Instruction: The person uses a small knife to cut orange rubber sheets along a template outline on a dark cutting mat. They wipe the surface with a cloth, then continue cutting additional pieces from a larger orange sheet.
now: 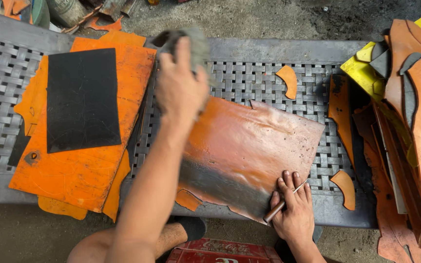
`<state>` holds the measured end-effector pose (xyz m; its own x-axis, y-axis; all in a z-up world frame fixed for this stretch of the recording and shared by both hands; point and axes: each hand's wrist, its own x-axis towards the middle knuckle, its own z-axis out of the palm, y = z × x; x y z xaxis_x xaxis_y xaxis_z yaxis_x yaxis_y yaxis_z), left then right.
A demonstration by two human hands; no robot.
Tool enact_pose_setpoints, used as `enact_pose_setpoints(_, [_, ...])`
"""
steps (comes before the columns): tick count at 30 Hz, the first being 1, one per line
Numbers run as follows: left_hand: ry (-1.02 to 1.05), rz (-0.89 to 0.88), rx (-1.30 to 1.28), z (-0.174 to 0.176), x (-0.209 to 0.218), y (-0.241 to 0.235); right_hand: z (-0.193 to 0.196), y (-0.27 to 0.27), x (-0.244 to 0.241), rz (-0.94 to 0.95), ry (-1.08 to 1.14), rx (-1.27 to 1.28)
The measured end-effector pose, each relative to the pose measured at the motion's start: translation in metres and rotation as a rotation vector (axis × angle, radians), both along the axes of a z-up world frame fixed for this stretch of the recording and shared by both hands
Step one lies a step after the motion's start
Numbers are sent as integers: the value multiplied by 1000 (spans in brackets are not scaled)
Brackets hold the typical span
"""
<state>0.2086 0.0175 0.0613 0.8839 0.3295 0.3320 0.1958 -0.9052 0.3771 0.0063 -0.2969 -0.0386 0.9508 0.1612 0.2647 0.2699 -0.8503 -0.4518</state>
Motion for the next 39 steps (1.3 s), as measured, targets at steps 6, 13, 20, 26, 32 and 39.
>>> enact_pose_setpoints(6, [193, -550, 80, -36, -79, -130, -1, -1, 1, 11, 21, -33])
enact_pose_setpoints(13, [83, -472, -51, -101, -116, -19, 1, -4, -2, 19, 24, -19])
enact_pose_setpoints(20, [35, 35, 18, -35, -103, 78, -1, -2, 0, 24, 12, -21])
enact_pose_setpoints(26, [27, -341, -63, -30, -174, -30, -7, -5, -2, 28, 11, -26])
enact_pose_setpoints(32, [215, -589, -73, -79, -234, -42, -7, -6, -1, 53, 5, -37])
enact_pose_setpoints(39, [465, -47, 180, -41, -212, 88, -7, -6, -3, 51, -11, -28])
